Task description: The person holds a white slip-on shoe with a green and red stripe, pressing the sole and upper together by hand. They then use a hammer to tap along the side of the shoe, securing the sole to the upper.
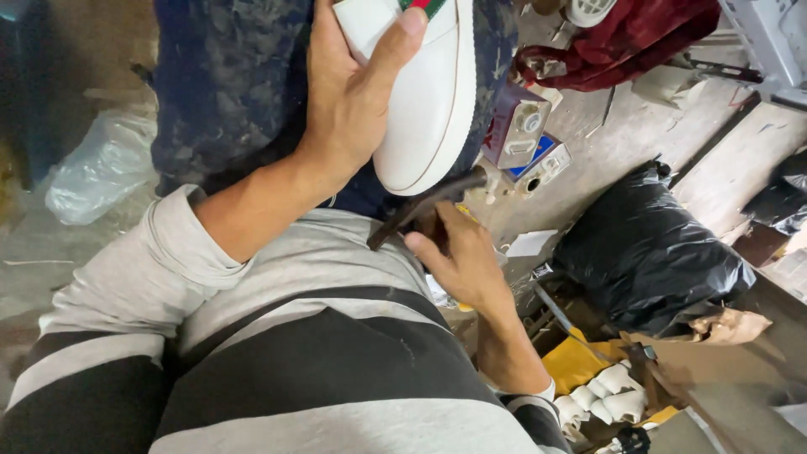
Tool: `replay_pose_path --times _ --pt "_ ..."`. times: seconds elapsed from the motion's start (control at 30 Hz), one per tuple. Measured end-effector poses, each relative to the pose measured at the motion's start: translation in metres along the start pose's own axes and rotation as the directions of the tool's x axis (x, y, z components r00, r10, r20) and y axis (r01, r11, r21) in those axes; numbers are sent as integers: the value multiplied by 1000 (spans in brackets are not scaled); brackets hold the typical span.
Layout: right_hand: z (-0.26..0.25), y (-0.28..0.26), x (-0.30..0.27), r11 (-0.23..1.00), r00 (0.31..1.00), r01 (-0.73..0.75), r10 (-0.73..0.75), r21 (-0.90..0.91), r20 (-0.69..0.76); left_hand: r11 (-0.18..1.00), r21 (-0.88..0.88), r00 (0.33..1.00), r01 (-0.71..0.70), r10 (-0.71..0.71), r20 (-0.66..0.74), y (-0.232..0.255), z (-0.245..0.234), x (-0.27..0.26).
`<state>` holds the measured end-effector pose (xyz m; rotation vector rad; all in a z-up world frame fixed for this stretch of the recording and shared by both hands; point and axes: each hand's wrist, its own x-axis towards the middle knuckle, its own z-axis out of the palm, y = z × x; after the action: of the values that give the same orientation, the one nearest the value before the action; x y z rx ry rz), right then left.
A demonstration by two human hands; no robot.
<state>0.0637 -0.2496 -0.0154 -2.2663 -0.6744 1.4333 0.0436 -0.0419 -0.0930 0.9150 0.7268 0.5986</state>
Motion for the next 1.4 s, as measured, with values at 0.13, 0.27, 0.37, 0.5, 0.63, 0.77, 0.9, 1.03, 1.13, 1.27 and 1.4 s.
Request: replay_pose_path --times 0.13,0.27,0.37,0.5,0.63,0.77,0.9,1.03,1.13,1.27,1.4 --pt "-9 -23 -16 742 884 166 -403 -649 -235 916 -329 973 231 -214 90 22 -1 -9" --pt "-44 -41 -42 676 609 404 -702 -617 -370 895 -155 907 418 -402 125 97 -8 -46" --pt "-37 -23 -59 507 466 538 -845 -673 -265 872 95 869 480 -488 86 119 -14 -85" --pt "-32 -26 -59 352 357 706 -926 -614 -120 817 92 815 569 -575 65 109 -14 -106" --pt "-30 -34 -60 337 383 760 -923 -556 -36 804 96 802 587 -594 62 107 -12 -111" --pt "-29 -51 -56 290 346 775 -938 -561 -6 767 149 773 624 -634 28 109 -10 -111" --pt "-32 -47 -56 274 336 791 -942 -547 13 779 231 795 583 -605 32 102 -10 -114" --pt "-39 -60 -51 319 413 808 -906 -495 91 811 246 828 531 -558 51 92 -9 -117" --pt "-41 -62 -46 232 387 813 -901 -534 198 778 321 807 541 -587 65 92 -8 -115" --pt "-35 -55 -46 216 297 826 -952 -520 76 784 187 788 591 -612 74 95 -7 -112" --pt "-40 -67 -61 489 568 762 -819 -424 77 771 -24 771 636 -636 18 93 -8 -120"
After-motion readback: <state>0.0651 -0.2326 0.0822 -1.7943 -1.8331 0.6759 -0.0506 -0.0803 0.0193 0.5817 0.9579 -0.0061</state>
